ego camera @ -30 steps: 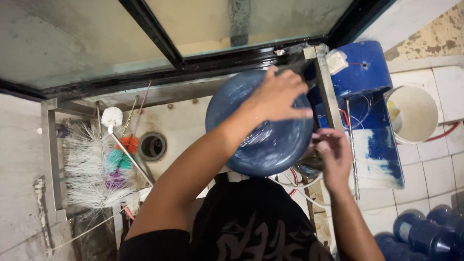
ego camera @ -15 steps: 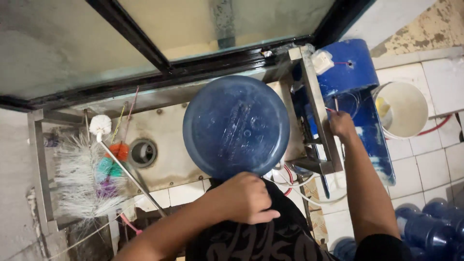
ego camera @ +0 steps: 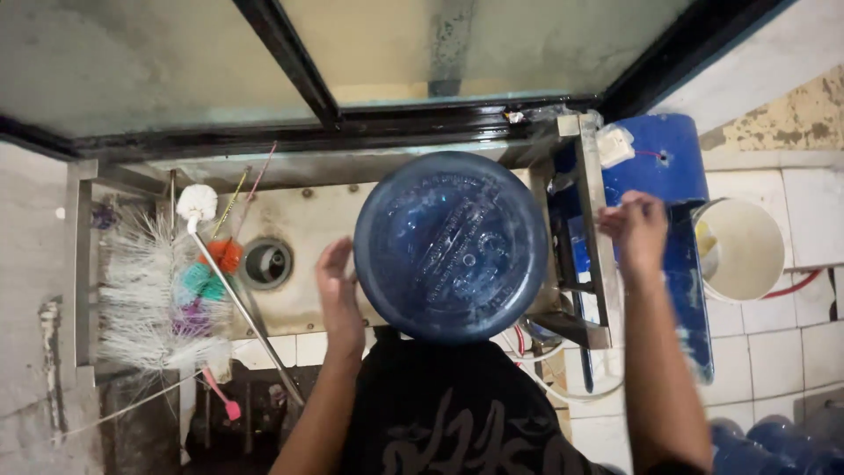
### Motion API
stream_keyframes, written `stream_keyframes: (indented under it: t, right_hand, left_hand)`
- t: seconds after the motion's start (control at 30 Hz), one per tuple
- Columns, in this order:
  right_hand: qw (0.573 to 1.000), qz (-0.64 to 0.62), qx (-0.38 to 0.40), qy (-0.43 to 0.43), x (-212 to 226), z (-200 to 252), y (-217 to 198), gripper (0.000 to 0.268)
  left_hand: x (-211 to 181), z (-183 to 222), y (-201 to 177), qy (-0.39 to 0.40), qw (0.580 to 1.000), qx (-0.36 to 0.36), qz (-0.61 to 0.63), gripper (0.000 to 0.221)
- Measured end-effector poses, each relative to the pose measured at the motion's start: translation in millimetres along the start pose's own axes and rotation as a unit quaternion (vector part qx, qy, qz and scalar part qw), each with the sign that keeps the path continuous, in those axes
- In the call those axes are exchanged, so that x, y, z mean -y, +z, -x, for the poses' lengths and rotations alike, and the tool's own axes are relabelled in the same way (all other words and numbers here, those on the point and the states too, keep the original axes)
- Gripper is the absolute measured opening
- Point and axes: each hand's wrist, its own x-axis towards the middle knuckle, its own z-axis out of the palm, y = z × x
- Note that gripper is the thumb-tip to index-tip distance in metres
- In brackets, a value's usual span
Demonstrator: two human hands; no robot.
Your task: The person cleans large water jugs using a long-handled brush and water in a sink, then places a jug onto a motorized cleaning machine to rinse the interior. The person then wipes the exterior of a jug with a white cloth.
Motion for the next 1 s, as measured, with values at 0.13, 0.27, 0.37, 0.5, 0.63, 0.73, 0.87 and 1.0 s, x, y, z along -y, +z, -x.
stream_keyframes:
  t: [0.13, 0.27, 0.37, 0.5, 0.63, 0.73, 0.87, 1.0]
  right_hand:
    - [0.968, -0.169, 0.183, -0.014, 2.4, 96.9, 91.8, 0.069]
    - [0.955, -0.244, 0.139, 0.093, 36.7, 150.3, 121.0, 0.082]
    - [0.972, -0.199, 0.125, 0.028, 72.1, 171.1, 114.9, 0.085]
    - [0.971, -0.201, 0.127, 0.018, 95.3, 179.2, 112.2, 0.089]
    - [0.976, -0.178, 0.127, 0.001, 97.7, 180.5, 116.5, 0.090]
    - [0.972, -0.191, 0.136, -0.001, 94.7, 180.3, 118.8, 0.090]
    - [0.972, -0.183, 0.146, -0.015, 91.6, 184.2, 117.7, 0.092]
    - [0.978, -0.172, 0.116, -0.007, 91.3, 182.8, 116.4, 0.092]
  left_hand:
    - [45.5, -11.8, 6.9, -0.067, 0.989, 0.050, 0.121, 0.075]
    - [45.2, -29.9, 12.0, -0.140, 0.959, 0.059, 0.238, 0.073]
    - [12.6, -38.4, 15.7, -0.139, 0.958, 0.080, 0.236, 0.071]
    - [-19.7, -45.8, 26.4, -0.144, 0.954, 0.107, 0.241, 0.071]
    - [-27.4, -48.7, 28.9, -0.154, 0.951, 0.111, 0.245, 0.070]
    - [-26.5, -50.7, 27.2, -0.154, 0.947, 0.121, 0.256, 0.070]
    - [-23.4, -48.9, 25.3, -0.153, 0.941, 0.127, 0.272, 0.070]
    - [-28.4, -51.0, 28.2, -0.155, 0.949, 0.121, 0.246, 0.072]
